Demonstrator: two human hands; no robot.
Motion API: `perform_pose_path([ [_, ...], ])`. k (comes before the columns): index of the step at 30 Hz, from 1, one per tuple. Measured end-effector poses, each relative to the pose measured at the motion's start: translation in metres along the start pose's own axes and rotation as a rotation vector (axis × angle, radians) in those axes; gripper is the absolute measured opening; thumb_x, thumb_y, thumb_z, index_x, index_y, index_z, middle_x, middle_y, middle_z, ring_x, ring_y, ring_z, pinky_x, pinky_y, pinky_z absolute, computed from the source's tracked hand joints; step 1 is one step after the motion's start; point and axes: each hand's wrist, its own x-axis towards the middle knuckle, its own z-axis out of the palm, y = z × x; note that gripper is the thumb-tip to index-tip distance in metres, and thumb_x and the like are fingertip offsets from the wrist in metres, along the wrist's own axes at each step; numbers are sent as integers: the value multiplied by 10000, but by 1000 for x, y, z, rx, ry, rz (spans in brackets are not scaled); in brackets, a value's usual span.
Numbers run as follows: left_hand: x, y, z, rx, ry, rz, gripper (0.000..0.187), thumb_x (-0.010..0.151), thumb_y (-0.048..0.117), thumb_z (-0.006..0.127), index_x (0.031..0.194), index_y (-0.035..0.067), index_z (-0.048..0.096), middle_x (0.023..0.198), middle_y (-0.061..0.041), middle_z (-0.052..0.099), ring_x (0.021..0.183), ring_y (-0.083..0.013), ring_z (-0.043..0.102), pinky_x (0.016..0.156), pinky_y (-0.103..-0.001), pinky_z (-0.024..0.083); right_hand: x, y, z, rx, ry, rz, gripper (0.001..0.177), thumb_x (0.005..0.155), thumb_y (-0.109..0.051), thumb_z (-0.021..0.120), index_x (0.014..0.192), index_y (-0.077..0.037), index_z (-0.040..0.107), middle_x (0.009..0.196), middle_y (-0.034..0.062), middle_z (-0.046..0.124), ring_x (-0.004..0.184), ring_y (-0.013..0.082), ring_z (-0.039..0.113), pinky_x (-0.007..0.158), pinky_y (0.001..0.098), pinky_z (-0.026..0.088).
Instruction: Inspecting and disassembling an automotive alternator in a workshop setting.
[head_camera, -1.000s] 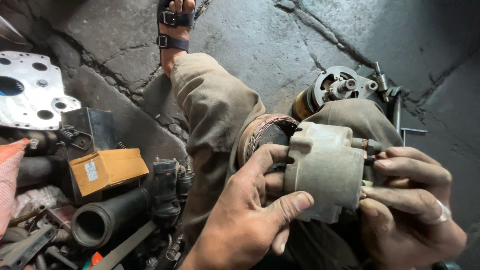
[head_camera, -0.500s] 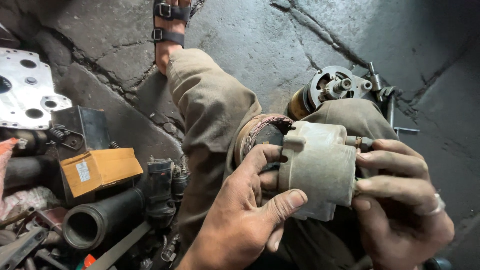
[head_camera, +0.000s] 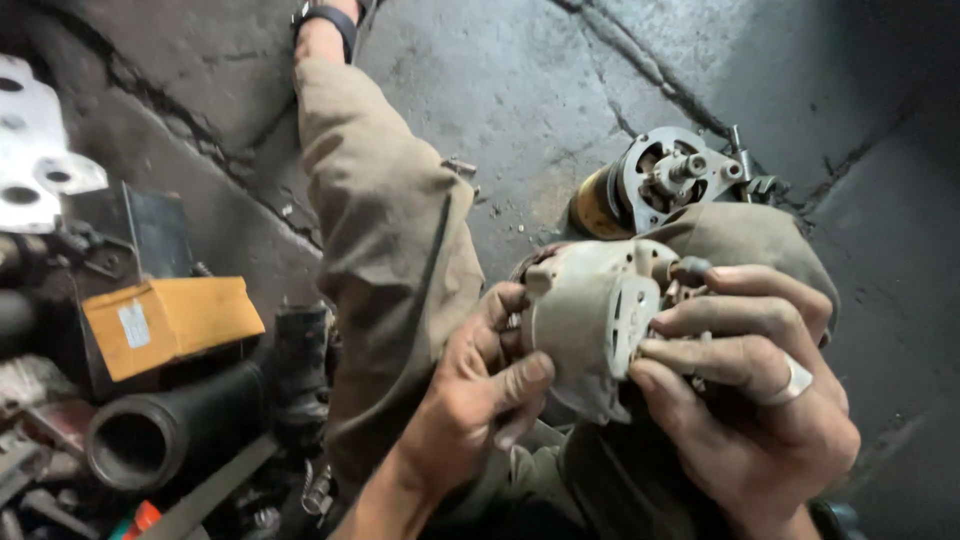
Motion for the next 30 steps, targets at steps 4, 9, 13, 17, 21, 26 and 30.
perform_pose_path([
  [4, 6, -17, -15, -98, 26, 7, 487, 995, 159, 688, 1387, 10, 442, 958, -43, 654, 559, -30, 450, 452, -183, 313, 5, -9, 13, -74, -7, 2, 246, 768, -99, 884, 919, -70, 693, 994, 59, 718, 1166, 294, 655, 1029, 377, 509],
  [9, 18, -29, -29, -267, 50, 106, 389, 1014, 189, 669, 1350, 29, 558, 1012, -17, 677, 552, -27, 430, 435, -192, 270, -1, -4, 25, -95, -28, -61, 237, 887, -85, 841, 1084, -110, 714, 1106, 58, 708, 1274, 298, 584, 1131, 395, 431],
  [13, 17, -30, -43, -306, 24, 180, 352, 1046, 194, 689, 1329, 18, 576, 1023, -30, 678, 567, -8, 487, 458, -145, 356, 8, -14, 37, -101, -90, -70, 299, 821, -101, 852, 1083, -133, 713, 1188, 78, 687, 1391, 358, 539, 1191, 433, 431],
  [17, 27, -29, -40, -337, 159, 129, 521, 886, 266, 745, 1311, 25, 564, 1148, -54, 685, 1027, -131, 662, 897, -261, 561, 19, -19, 45, -15, -112, -158, 369, 738, -150, 844, 1062, -139, 666, 1302, 153, 582, 1335, 342, 523, 1181, 454, 419],
  [21, 34, -50, -44, -189, 102, 318, 722, 879, 438, 856, 1368, 0, 554, 1185, -80, 657, 1064, -146, 626, 906, -302, 520, 13, -20, 49, -109, -141, -118, 359, 704, -137, 869, 1011, -125, 683, 1297, 168, 636, 1280, 347, 542, 1091, 434, 461],
  [26, 33, -30, -31, -21, 131, 268, 819, 782, 459, 897, 1361, -3, 546, 1168, -108, 674, 1031, -187, 659, 914, -342, 544, 13, -14, 55, -188, -116, -122, 368, 712, -147, 886, 1019, -97, 690, 1230, 135, 675, 1276, 353, 548, 1080, 433, 467],
  [30, 36, -16, -18, 62, 113, 230, 802, 797, 378, 940, 1357, -25, 531, 1229, -106, 661, 1145, -170, 628, 1046, -324, 510, 6, 0, 51, -262, -91, -86, 347, 769, -121, 889, 1063, -93, 706, 1282, 120, 693, 1299, 342, 566, 1081, 399, 487],
])
